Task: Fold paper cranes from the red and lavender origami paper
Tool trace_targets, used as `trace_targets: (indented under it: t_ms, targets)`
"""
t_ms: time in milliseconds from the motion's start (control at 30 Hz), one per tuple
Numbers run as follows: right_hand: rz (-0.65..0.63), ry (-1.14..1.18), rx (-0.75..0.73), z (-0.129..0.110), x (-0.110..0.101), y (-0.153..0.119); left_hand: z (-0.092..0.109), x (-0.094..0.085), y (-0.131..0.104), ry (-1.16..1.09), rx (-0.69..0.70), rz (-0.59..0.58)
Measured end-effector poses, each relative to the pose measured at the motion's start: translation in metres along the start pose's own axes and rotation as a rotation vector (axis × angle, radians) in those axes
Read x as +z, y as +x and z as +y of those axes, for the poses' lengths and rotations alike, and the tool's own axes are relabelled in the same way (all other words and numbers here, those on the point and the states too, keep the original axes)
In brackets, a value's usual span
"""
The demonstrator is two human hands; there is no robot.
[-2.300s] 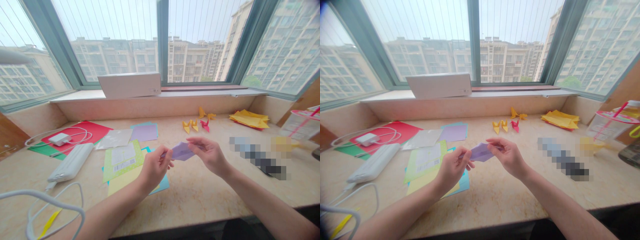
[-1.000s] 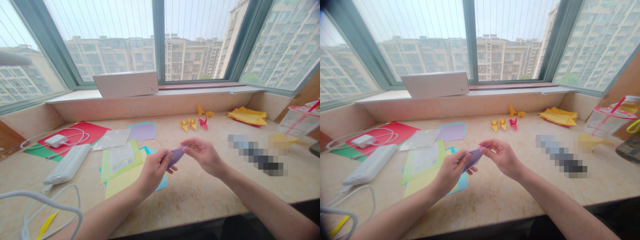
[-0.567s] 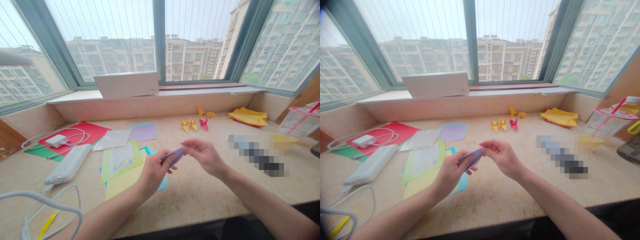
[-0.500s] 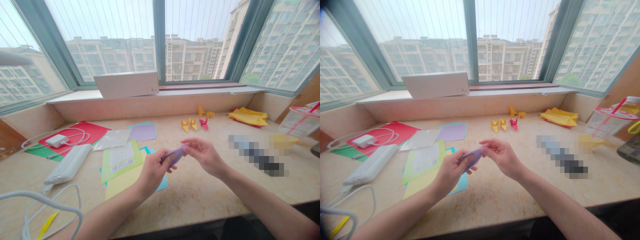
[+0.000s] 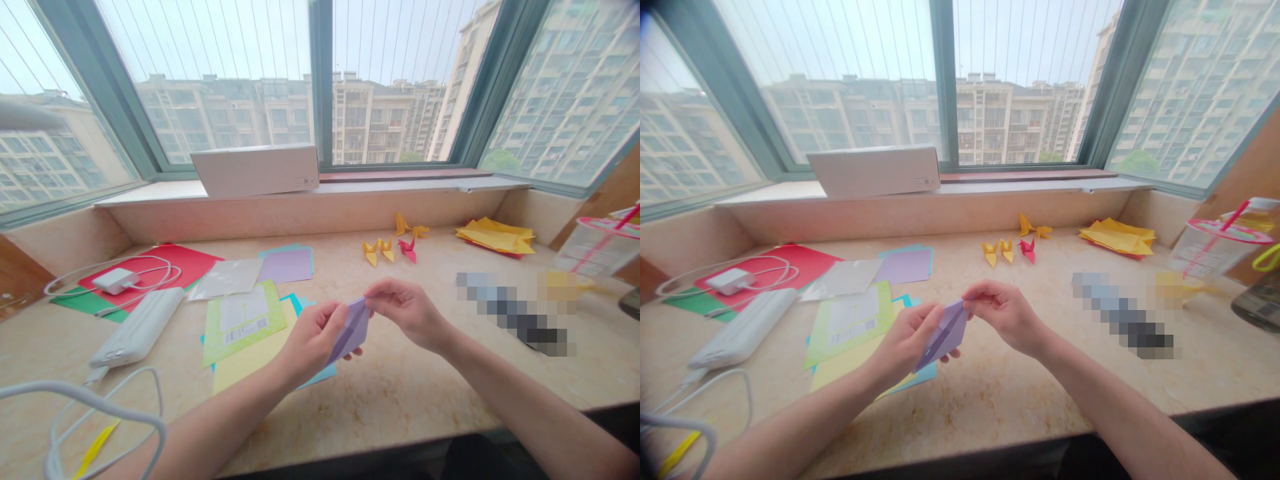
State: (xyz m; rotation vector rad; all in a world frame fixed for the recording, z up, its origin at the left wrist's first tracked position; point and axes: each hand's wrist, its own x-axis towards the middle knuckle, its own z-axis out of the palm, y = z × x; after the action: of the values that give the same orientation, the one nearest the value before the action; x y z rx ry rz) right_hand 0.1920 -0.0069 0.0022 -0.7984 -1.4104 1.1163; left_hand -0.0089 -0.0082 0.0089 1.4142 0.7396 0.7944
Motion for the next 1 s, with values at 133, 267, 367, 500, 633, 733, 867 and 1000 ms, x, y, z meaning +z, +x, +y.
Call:
trace_targets:
  t_ms: [133, 267, 367, 500, 633, 733, 867, 1000]
  targets:
    - [-0.024, -0.001, 0.044, -0.001, 0.003, -0.001, -0.003, -0.001, 0.001, 0.039, -0.003, 0.019]
    - [-0.027, -0.005, 0.090, -0.002, 0.004, -0.002, -0.005, -0.002, 0.002, 0.085, 0.008, 0.089]
    - [-0.024, 0.010, 0.105, -0.002, 0.004, -0.002, -0.006, -0.002, 0.001, 0.089, 0.042, 0.125]
    - [-0.004, -0.028, 0.083, -0.003, 0.004, -0.002, -0.006, -0.004, 0.001, 0.188, 0.067, 0.144]
    - [0.005, -0.082, 0.065, -0.004, 0.004, -0.002, -0.005, -0.006, 0.002, 0.285, 0.102, 0.162]
    - [0.015, -0.094, 0.060, -0.003, 0.004, -0.001, -0.002, -0.004, 0.001, 0.236, 0.088, 0.141]
    - [0.054, -0.145, 0.056, 0.002, 0.006, -0.001, -0.002, 0.000, 0.000, 0.175, 0.069, 0.109]
    - [0.107, -0.237, 0.035, 0.009, 0.006, -0.002, -0.006, 0.001, -0.001, 0.305, 0.042, 0.082]
